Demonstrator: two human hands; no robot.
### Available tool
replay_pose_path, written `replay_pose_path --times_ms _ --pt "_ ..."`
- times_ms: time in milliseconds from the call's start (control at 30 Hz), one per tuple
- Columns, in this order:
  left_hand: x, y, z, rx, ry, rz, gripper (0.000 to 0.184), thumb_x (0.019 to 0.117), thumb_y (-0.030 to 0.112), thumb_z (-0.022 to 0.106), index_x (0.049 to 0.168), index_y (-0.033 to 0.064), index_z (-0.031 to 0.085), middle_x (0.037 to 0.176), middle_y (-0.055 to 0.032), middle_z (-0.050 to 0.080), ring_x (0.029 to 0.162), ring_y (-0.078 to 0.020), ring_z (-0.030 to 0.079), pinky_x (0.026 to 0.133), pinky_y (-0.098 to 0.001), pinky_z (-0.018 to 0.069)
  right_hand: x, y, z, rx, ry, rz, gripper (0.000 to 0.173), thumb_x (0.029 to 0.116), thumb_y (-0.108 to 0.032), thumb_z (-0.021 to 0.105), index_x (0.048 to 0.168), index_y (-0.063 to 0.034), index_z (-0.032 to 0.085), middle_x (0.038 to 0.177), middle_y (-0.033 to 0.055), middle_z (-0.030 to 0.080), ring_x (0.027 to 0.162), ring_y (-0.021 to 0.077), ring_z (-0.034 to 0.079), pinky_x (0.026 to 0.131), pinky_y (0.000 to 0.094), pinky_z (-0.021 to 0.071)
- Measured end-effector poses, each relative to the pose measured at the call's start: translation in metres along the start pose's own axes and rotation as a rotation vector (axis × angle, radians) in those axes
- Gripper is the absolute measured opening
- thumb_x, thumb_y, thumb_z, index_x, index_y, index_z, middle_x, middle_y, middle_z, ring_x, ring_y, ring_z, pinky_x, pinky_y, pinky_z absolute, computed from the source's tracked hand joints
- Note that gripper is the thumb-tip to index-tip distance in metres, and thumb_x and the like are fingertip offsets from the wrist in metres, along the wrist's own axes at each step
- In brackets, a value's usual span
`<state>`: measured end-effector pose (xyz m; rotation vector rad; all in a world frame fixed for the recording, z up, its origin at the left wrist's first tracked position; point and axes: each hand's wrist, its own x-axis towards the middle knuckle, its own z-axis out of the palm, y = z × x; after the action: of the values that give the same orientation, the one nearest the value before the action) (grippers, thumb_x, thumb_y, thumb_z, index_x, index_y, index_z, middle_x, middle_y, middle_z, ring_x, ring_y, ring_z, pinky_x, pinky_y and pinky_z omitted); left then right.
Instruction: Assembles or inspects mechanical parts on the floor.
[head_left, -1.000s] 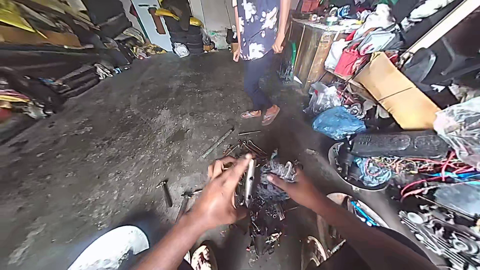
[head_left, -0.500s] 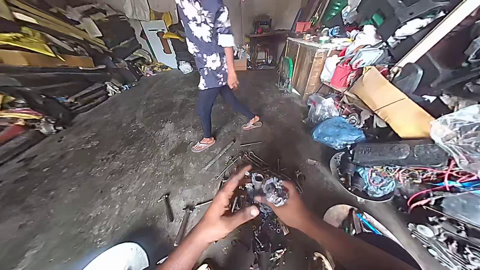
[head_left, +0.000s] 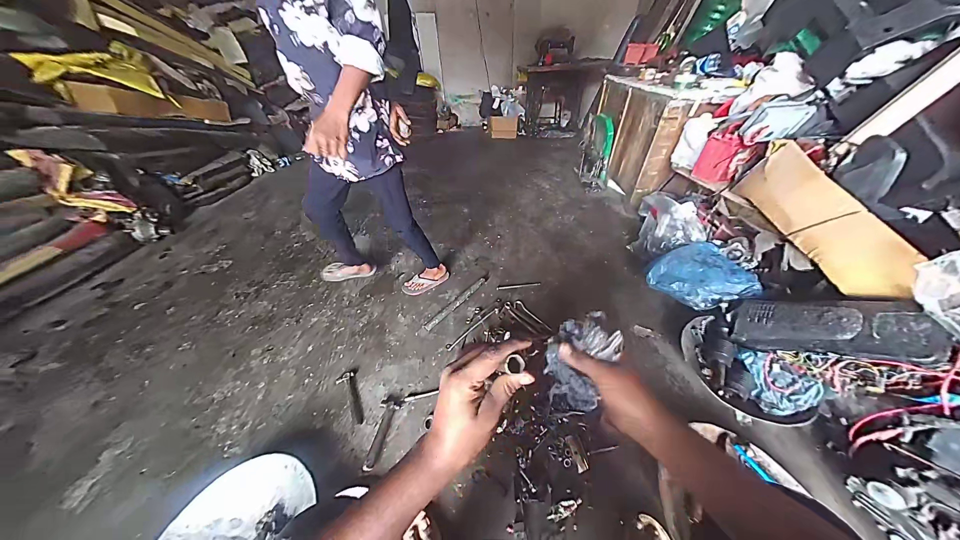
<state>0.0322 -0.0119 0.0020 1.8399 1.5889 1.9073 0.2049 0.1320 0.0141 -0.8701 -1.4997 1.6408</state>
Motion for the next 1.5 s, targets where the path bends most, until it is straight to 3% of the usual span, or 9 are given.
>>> replay_pose_path --times_ms 167,333,467,767,1000,1100,1233,1367,1500 --pt "-0.008 0.0 -0.005 0.38 -0.078 -0.04 0.04 0.095 0.048 0.071 0.119 0.0168 0.076 0.099 -0.0008 0.075 0.086 -0.0079 0.069 0.077 -0.0285 0.0588 0.0 -0.012 -0.003 0.109 0.014 0.136 0.051 0.1045 -0.043 0.052 0.141 -0.0085 0.056 0.136 0.008 0.064 0.127 0.0168 0.06 0.105 0.0399 0.0523" --pt "-0.011 0.013 0.006 0.478 -0.266 -0.218 0.023 0.0901 0.034 0.069 0.1 0.0142 0.076 0.087 0.0016 0.073 0.08 -0.008 0.069 0.074 -0.0314 0.0591 -0.032 -0.008 0.015 0.031 -0.126 -0.248 0.041 0.103 -0.028 0.055 0.129 0.003 0.053 0.112 0.006 0.071 0.106 0.0107 0.069 0.096 0.0321 0.0589" --pt "-0.009 0.018 0.01 0.369 -0.337 -0.3 0.014 0.0797 0.02 0.072 0.09 0.0113 0.073 0.083 -0.0013 0.074 0.081 -0.0122 0.072 0.075 -0.0415 0.0597 -0.034 0.01 0.016 -0.496 -0.465 -0.626 0.059 0.0879 -0.013 0.067 0.142 0.0066 0.052 0.141 0.0212 0.056 0.133 0.0239 0.054 0.113 0.0389 0.0458" --pt "-0.015 0.009 0.029 0.429 -0.313 -0.379 0.018 0.0876 0.03 0.068 0.08 0.0134 0.069 0.062 0.0049 0.06 0.057 -0.0066 0.058 0.054 -0.0336 0.0492 0.003 -0.004 0.036 -0.658 -0.203 -0.258 0.019 0.0877 -0.018 0.076 0.1 -0.0039 0.071 0.086 0.0079 0.071 0.082 0.0153 0.07 0.077 0.0387 0.0587" --pt "-0.012 0.012 0.024 0.414 -0.277 -0.342 0.019 0.0891 0.034 0.069 0.102 0.0213 0.077 0.073 0.0116 0.068 0.06 0.001 0.061 0.056 -0.0271 0.0542 0.059 -0.026 -0.039 -0.196 0.281 -0.162 0.032 0.0961 -0.036 0.073 0.117 -0.0129 0.067 0.084 0.0068 0.067 0.057 0.0162 0.058 0.05 0.0348 0.0512" --pt "-0.014 0.003 0.015 0.418 -0.306 -0.41 0.017 0.0886 0.035 0.072 0.1 0.0228 0.077 0.076 0.0104 0.07 0.065 -0.0018 0.063 0.062 -0.0321 0.0564 0.017 -0.021 -0.013 -0.143 0.079 -0.303 0.032 0.0976 -0.027 0.071 0.119 -0.0049 0.064 0.093 0.005 0.073 0.08 0.0141 0.072 0.074 0.0357 0.0636" --pt "-0.021 0.014 0.029 0.41 -0.237 -0.384 0.013 0.0765 0.022 0.074 0.085 0.0117 0.073 0.078 0.0002 0.072 0.076 -0.0112 0.071 0.071 -0.0418 0.0593 -0.033 0.009 0.024 -0.551 -0.349 -0.496 0.044 0.0877 -0.015 0.071 0.128 0.0023 0.064 0.122 0.0153 0.068 0.117 0.0206 0.064 0.103 0.0394 0.0521" --pt "-0.014 0.02 0.034 0.287 -0.214 -0.275 0.015 0.0866 0.028 0.075 0.097 0.0178 0.078 0.079 0.0099 0.072 0.067 0.0007 0.065 0.062 -0.026 0.0572 0.032 -0.009 -0.001 -0.748 0.042 -0.267 0.03 0.0862 -0.012 0.073 0.114 -0.0004 0.066 0.09 0.0165 0.07 0.083 0.029 0.071 0.073 0.0519 0.0585" --pt "-0.007 0.026 0.025 -0.288 -0.164 -0.408 0.022 0.0951 0.016 0.071 0.112 0.0016 0.074 0.082 -0.0054 0.074 0.058 -0.0117 0.066 0.051 -0.0277 0.058 0.085 -0.016 -0.073 -0.899 0.117 -0.037 0.058 0.0917 -0.044 0.076 0.13 -0.0024 0.062 0.113 0.0206 0.07 0.108 0.0351 0.068 0.098 0.0584 0.0519"
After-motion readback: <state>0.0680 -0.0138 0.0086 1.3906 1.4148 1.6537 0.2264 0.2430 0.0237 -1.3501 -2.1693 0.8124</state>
